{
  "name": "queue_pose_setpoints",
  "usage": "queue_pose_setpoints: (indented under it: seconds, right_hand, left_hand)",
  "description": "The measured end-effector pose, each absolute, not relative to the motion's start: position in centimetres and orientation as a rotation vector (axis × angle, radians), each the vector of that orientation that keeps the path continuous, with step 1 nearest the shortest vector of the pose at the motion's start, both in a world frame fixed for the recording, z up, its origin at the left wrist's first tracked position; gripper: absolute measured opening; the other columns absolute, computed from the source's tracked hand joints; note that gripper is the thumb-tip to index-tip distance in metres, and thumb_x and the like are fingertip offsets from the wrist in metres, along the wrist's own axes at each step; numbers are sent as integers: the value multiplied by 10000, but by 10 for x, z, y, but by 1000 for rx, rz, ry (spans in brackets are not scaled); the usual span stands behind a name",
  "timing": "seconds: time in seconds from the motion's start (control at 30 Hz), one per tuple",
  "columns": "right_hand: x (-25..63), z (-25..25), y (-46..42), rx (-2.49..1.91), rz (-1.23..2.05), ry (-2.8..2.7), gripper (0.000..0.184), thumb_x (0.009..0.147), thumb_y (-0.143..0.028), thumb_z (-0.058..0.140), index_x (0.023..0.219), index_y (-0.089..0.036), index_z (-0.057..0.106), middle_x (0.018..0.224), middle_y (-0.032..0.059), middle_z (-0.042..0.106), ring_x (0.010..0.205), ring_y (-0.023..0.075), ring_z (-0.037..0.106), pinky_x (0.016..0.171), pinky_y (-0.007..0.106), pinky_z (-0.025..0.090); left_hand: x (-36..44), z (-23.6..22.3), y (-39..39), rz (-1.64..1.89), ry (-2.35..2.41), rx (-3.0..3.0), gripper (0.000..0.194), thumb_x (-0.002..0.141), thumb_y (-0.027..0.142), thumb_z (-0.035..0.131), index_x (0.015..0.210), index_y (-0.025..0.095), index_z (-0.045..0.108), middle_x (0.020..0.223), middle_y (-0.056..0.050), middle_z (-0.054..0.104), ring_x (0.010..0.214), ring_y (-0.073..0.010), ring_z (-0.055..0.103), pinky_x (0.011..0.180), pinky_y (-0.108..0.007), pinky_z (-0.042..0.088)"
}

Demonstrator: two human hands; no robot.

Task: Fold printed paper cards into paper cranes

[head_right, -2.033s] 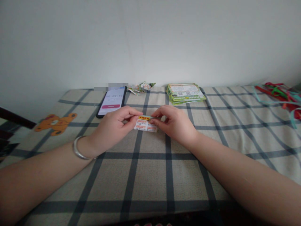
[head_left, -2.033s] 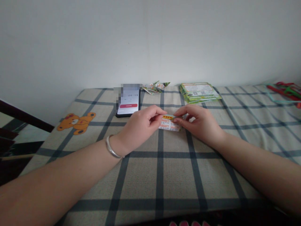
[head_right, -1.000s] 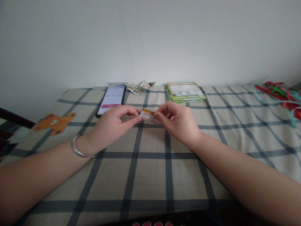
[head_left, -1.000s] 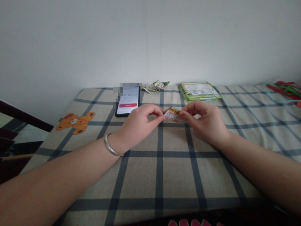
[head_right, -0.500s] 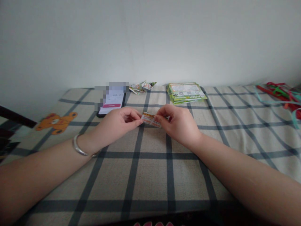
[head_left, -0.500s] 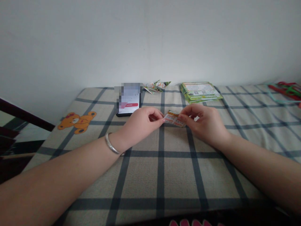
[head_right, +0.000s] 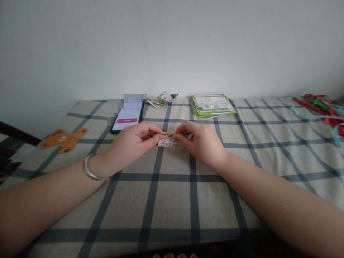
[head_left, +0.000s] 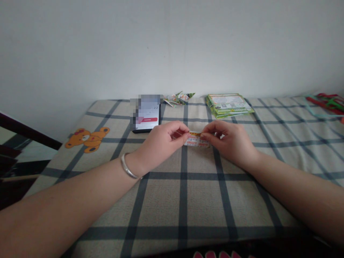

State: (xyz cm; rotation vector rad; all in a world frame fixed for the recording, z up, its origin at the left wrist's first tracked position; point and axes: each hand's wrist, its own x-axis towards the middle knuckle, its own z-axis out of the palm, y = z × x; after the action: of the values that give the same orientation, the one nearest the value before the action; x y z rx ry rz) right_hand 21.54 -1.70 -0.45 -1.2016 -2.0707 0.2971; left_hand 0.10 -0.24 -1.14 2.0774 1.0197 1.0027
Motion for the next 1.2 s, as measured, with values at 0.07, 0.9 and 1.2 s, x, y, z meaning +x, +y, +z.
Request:
queue_pose_setpoints:
  seconds: [0.07,0.9,1.2]
  right_hand:
    - [215,-5,-16,-1191,309,-2074,87,852,-249,653,790,-193,678,675,-23,679,544,81,535,511,206,389]
    - [215,-5,-14,-1171,346,-2126,90,858,-249,639,847,-192,707,719,0,687,586,104,546,551,233,391]
    - [222,-11,-13,-1210,425,-2074,284,801,-329,697,1046,-190,656,700,-18,637,537,96,499,512,236,399]
  left_hand:
    - [1,-12,-2,1008,1023,2080,68,869,224,610,866,173,655,801,24,673,720,-90,622,663,-207,482]
    - [7,-11,-1,903,971,1734,65,827,230,627,840,167,617,752,8,661,638,-100,628,605,-222,541]
    - [5,-11,3,968,1053,1645,56,806,178,650,827,146,609,729,13,659,599,-81,608,589,-206,532]
